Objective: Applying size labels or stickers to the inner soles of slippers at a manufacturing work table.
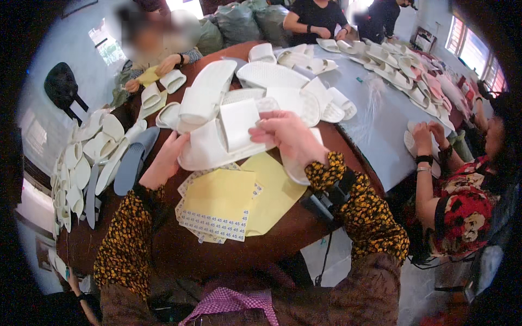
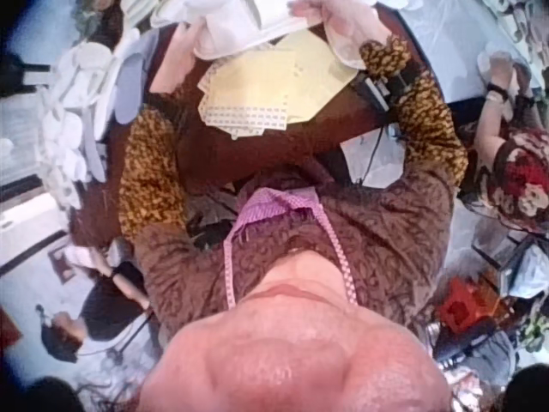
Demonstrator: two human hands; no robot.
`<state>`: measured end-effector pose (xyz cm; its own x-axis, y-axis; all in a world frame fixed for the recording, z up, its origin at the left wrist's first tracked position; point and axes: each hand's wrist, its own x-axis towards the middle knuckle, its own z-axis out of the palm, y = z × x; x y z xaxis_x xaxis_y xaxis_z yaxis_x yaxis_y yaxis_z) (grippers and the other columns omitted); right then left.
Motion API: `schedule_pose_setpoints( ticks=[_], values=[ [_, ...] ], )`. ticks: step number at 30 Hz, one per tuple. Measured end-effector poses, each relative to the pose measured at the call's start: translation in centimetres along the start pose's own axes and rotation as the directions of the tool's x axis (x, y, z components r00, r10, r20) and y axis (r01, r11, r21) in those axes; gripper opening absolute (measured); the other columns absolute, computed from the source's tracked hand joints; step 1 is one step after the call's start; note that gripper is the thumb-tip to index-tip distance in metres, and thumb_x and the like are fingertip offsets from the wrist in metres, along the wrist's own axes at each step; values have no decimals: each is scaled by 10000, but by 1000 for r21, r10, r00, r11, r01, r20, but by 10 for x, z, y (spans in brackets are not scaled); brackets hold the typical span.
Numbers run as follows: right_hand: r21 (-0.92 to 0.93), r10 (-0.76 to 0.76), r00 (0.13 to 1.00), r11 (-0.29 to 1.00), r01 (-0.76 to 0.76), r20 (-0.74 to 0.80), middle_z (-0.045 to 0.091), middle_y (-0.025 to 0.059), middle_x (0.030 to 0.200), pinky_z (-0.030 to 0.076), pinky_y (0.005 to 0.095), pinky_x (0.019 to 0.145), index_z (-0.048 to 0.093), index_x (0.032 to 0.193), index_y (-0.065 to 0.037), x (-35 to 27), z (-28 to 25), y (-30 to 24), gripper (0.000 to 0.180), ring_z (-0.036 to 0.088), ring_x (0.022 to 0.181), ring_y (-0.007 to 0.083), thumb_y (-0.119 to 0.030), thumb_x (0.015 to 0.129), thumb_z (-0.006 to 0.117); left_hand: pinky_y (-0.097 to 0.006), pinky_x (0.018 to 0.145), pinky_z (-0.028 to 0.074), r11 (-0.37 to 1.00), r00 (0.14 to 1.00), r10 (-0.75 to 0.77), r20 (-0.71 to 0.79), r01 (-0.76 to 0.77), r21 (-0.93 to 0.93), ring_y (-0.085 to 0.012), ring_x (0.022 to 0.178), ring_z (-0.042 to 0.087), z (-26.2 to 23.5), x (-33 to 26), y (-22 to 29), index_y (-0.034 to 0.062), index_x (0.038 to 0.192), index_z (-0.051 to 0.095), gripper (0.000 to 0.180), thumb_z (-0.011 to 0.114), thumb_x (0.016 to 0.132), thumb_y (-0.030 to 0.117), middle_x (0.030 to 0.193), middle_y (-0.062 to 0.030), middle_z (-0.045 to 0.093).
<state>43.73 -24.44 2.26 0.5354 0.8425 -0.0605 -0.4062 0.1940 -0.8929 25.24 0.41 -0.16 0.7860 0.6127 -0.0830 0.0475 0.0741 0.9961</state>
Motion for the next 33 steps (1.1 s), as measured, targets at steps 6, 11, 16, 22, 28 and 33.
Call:
schedule_pose_setpoints(
  ticks=[6, 11, 16, 22, 28, 33],
  values=[
    [-66, -84, 994, 995, 79, -67, 621, 212, 1043, 531, 325, 866, 400, 1255, 140, 4, -27, -16, 395, 647, 948, 254, 2, 897, 494, -333, 952, 440, 995, 983, 9, 184, 9, -100, -199, 1154, 522, 30, 13, 1, 3, 1353, 385, 485, 540, 934, 192, 1253, -101, 538],
    [-146, -168, 981, 977, 153, -94, 613, 204, 1072, 510, 319, 886, 397, 1274, 129, 4, -38, -16, 425, 628, 978, 244, -38, 900, 512, -279, 1008, 368, 987, 952, 67, 297, -107, 122, -214, 1167, 491, 53, 19, 8, -52, 1372, 331, 573, 544, 929, 242, 1336, -155, 468],
    [-150, -247, 960, 962, 227, -133, 609, 166, 1109, 507, 329, 897, 464, 1239, 106, -6, -47, -19, 381, 624, 1001, 238, -38, 892, 524, -270, 973, 371, 942, 985, 68, 161, -117, 316, -180, 1141, 485, 53, 22, 2, -109, 1340, 337, 614, 560, 919, 279, 1276, -151, 504],
    [-349, -313, 941, 903, 251, -133, 637, 134, 1059, 501, 316, 876, 568, 1161, 60, -34, -68, -31, 289, 626, 976, 222, -43, 898, 511, -290, 937, 405, 829, 976, 151, 156, -211, 519, -170, 1113, 507, 33, -14, -1, -92, 1247, 435, 476, 561, 901, 209, 1202, -145, 546],
    [-957, -440, 850, -122, 262, 289, 638, 133, 970, 482, 335, 804, 594, 1141, -19, -42, -80, -5, 334, 621, 864, 247, -150, 834, 593, -351, 1036, 366, 549, 890, 211, 404, -450, 704, -285, 1248, 466, 33, -90, 7, -59, 1337, 403, 554, 597, 866, 160, 1334, -220, 483],
    [-953, -427, 853, -85, 292, 299, 638, 143, 884, 480, 348, 765, 638, 1035, 2, -35, -73, -10, 299, 611, 813, 262, -188, 804, 630, -428, 1063, 339, 235, 858, 210, 469, -509, 828, -394, 1256, 437, 38, -140, 1, 17, 1300, 491, 519, 632, 835, 200, 1351, -255, 448]
  ],
)
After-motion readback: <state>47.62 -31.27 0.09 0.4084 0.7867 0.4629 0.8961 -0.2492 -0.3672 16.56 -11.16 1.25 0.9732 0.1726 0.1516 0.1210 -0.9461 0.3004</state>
